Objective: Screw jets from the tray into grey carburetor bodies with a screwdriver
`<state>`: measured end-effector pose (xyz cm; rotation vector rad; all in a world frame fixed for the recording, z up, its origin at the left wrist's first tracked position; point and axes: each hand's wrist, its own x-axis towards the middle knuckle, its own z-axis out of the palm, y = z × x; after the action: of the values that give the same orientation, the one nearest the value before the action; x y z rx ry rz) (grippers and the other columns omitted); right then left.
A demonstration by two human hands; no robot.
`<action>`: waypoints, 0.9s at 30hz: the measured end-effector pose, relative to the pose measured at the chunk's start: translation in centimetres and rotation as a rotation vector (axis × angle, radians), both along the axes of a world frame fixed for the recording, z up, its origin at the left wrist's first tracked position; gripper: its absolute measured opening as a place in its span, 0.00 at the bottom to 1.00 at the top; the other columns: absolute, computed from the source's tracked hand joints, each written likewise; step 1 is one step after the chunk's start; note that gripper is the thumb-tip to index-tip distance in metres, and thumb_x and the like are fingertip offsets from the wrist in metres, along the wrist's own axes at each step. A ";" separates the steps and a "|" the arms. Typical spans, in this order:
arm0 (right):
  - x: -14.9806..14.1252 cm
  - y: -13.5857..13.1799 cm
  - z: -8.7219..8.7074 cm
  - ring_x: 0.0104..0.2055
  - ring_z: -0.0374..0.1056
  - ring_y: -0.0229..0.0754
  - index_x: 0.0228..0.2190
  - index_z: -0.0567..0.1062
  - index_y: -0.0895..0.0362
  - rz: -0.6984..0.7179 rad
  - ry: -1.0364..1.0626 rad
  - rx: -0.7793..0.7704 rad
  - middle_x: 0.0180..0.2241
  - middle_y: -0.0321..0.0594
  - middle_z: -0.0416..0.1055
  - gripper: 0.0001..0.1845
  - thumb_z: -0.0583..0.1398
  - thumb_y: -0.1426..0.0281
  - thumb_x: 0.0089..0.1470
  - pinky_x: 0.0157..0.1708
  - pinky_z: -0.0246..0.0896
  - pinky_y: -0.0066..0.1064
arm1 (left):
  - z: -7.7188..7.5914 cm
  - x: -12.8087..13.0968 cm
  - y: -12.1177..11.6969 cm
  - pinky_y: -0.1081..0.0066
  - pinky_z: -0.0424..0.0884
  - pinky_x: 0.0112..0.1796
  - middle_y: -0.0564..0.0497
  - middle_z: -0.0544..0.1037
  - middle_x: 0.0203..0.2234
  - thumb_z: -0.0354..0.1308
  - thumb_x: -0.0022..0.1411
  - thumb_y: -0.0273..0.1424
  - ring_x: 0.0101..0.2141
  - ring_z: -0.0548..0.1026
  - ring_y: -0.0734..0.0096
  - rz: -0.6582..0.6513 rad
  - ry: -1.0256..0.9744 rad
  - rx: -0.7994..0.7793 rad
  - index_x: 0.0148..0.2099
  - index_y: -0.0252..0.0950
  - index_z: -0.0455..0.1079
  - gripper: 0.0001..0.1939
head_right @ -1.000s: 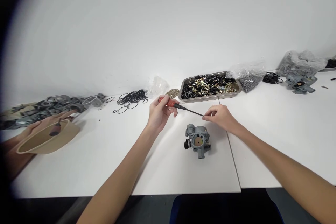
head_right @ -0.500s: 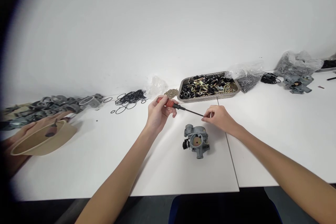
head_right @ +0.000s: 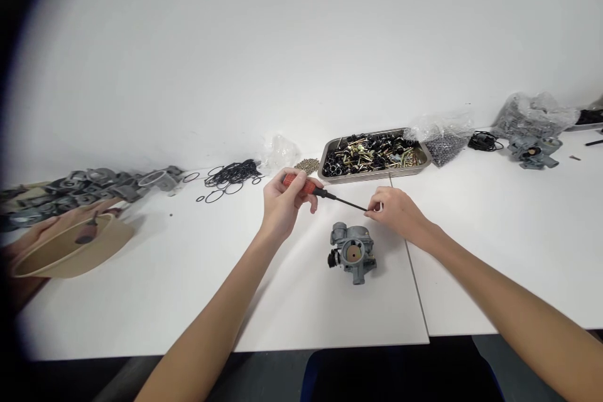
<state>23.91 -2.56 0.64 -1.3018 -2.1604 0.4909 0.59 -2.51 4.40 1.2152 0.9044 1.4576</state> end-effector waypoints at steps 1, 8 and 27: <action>0.0 -0.1 0.1 0.28 0.64 0.37 0.21 0.78 0.57 0.005 -0.019 0.010 0.27 0.39 0.72 0.07 0.66 0.73 0.50 0.28 0.57 0.30 | 0.1 0.1 -0.1 0.72 0.67 0.15 0.49 0.80 0.26 0.67 0.56 0.40 0.14 0.70 0.75 -0.004 0.002 0.007 0.34 0.35 0.62 0.18; -0.3 -0.5 0.4 0.28 0.66 0.38 0.22 0.78 0.57 0.072 0.276 -0.076 0.27 0.38 0.70 0.13 0.67 0.62 0.51 0.29 0.61 0.32 | 0.5 0.1 -0.4 0.72 0.69 0.16 0.50 0.79 0.26 0.67 0.57 0.40 0.16 0.72 0.73 -0.019 -0.037 0.079 0.36 0.36 0.62 0.18; -2.4 -3.3 1.8 0.67 0.48 0.52 0.51 0.76 0.43 0.675 0.086 -0.437 0.64 0.39 0.54 0.28 0.71 0.58 0.48 0.64 0.53 0.45 | 11.1 -1.7 -2.0 0.75 0.69 0.11 0.52 0.75 0.20 0.60 0.64 0.30 0.20 0.78 0.65 -0.330 0.307 0.526 0.36 0.32 0.71 0.05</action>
<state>21.51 -5.84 2.46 -0.6811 -2.4713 1.3160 -1.08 -4.54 15.46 1.9182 0.4845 1.2946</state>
